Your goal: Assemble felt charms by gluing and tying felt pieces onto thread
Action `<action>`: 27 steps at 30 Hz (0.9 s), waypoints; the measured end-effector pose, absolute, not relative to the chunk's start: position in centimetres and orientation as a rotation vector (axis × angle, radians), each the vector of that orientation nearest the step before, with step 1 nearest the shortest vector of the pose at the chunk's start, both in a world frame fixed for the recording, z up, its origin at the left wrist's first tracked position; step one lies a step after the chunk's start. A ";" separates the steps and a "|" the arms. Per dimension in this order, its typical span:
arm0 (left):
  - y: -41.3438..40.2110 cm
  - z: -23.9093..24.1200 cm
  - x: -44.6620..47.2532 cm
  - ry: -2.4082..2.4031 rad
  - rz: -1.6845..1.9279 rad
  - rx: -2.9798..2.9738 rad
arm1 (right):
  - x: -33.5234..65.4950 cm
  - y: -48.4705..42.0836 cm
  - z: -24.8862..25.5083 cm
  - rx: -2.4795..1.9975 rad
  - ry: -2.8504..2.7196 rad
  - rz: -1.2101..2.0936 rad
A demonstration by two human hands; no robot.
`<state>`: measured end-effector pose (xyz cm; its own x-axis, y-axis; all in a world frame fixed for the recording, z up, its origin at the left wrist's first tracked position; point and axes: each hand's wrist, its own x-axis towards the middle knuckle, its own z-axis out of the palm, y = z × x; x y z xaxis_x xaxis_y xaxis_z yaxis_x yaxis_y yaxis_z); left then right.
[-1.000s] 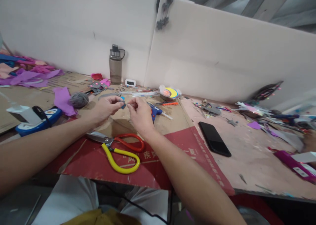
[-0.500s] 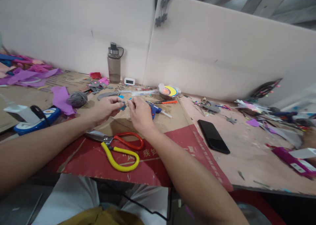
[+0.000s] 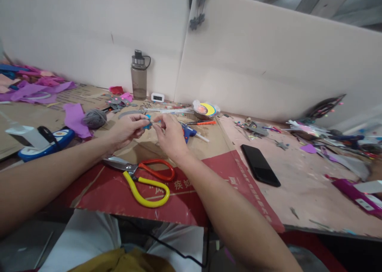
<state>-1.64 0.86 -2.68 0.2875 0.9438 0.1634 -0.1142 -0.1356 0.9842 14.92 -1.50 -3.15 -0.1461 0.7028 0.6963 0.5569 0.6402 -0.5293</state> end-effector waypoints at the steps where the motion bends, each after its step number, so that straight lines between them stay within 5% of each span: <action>1: 0.9 -2.8 -1.6 0.850 1.129 1.384 | 14.9 -1.5 -3.1 -1.012 -1.814 0.167; 18: 0.8 -3.1 -1.7 0.858 1.032 1.526 | 15.1 -1.3 -2.9 -1.155 -1.749 0.225; 27: 1.1 -3.1 -1.6 0.732 0.959 1.474 | 15.0 -1.0 -2.7 -1.212 -1.592 0.535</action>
<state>-1.61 1.15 -3.09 0.4672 0.8707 0.1539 -0.0805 -0.1314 0.9881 14.97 -1.00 -2.70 0.0271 0.8922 0.4508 0.4393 0.3945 -0.8071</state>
